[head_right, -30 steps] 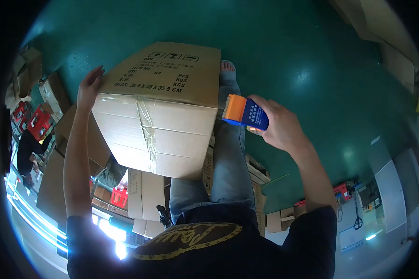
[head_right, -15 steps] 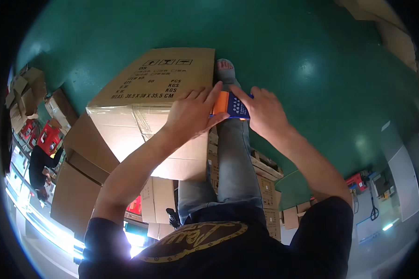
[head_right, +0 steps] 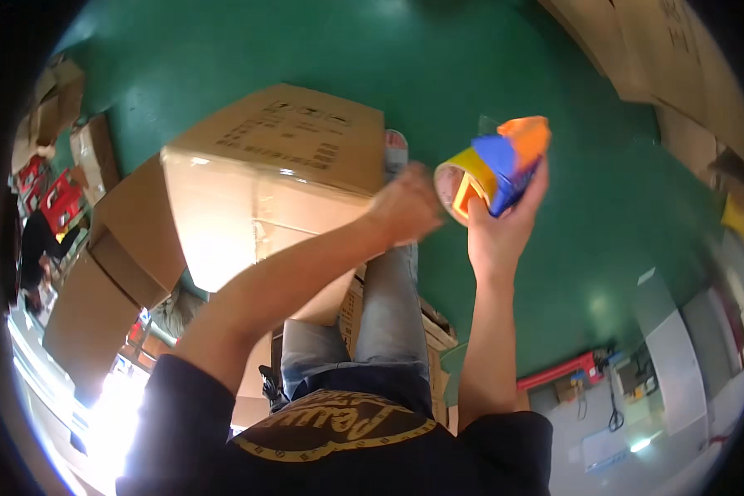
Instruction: Packing small white packets into cardboard boxes and sealing them with a tape dispenser.
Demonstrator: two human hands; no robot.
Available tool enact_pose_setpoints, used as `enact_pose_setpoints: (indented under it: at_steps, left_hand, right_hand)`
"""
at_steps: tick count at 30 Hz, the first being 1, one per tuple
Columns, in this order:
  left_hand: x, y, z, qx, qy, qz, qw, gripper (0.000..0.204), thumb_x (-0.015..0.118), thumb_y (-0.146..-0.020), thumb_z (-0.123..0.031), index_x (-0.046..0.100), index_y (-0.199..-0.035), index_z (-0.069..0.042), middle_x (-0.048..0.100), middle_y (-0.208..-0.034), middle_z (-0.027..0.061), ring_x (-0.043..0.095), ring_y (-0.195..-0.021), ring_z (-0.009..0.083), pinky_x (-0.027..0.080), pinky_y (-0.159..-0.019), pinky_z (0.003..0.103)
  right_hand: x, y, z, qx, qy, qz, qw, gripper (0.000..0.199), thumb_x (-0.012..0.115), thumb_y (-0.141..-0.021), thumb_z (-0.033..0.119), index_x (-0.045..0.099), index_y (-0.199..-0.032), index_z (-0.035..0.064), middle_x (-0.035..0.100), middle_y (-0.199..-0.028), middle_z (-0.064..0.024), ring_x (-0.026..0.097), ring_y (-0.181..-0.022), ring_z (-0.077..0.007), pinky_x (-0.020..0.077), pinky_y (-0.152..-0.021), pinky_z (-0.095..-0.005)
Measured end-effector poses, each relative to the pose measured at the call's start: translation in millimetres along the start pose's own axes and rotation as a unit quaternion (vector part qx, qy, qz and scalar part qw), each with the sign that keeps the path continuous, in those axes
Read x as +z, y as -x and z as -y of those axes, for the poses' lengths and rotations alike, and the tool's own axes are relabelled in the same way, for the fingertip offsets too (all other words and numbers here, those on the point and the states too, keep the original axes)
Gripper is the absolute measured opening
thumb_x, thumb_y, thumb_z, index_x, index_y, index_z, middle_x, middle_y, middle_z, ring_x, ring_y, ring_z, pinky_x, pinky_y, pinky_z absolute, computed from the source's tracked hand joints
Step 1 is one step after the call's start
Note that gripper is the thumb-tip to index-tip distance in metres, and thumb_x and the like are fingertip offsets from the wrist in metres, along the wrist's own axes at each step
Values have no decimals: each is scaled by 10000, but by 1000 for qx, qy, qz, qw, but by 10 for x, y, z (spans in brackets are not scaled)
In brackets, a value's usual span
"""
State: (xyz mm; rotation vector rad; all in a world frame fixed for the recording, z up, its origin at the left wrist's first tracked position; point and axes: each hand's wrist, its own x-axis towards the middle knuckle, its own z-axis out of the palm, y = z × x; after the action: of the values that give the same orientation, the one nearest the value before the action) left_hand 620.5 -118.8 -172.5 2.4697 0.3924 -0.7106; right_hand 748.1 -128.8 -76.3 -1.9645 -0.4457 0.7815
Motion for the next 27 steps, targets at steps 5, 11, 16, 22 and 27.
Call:
enact_pose_setpoints:
  at_steps: [5, 11, 16, 22, 27]
  left_hand:
    - [-594, 688, 510, -139, 248, -462, 840, 387, 615, -811, -176, 617, -1172, -36, 645, -1191, 113, 560, -1194, 301, 351, -1105, 469]
    - [-277, 1089, 1357, -124, 94, -179, 971, 335, 564, -835, -260, 661, -1112, -98, 638, -1156, 101, 501, -1212, 286, 241, -1156, 482]
    - [-226, 1614, 2014, -328, -2, -457, 827, 414, 481, -905, -302, 656, -1144, -12, 570, -1313, 156, 466, -1291, 292, 171, -1181, 499]
    - [-224, 1825, 2656, -474, -33, -314, 822, 478, 458, -901, -343, 651, -1190, -14, 540, -1362, 187, 436, -1336, 294, 181, -1179, 493]
    - [-794, 1868, 3308, -440, 200, 81, 872, 479, 397, -929, -373, 672, -1185, -76, 596, -1296, 154, 546, -1221, 288, 369, -1071, 431]
  right_hand:
    - [475, 388, 247, -41, -190, -64, 979, 685, 605, -691, -13, 401, -1344, -28, 523, -1257, -138, 539, -1182, -253, 414, -1068, -426]
    - [1136, 676, -797, -271, 101, -4, 957, 829, 558, -728, -37, 148, -1448, -2, 356, -1374, -230, 451, -1232, -371, 343, -1099, -466]
    - [1220, 503, -750, -332, 159, -4, 930, 898, 625, -730, -117, 111, -1462, -41, 385, -1352, -242, 491, -1196, -358, 431, -1035, -446]
    - [1519, 570, -628, -327, 229, 14, 917, 749, 606, -706, -151, 319, -1390, -47, 501, -1200, -212, 529, -1074, -368, 440, -932, -453]
    - [1445, 431, -520, -386, 277, -13, 880, 668, 594, -717, -127, 405, -1353, -48, 525, -1091, -206, 537, -959, -387, 444, -836, -459]
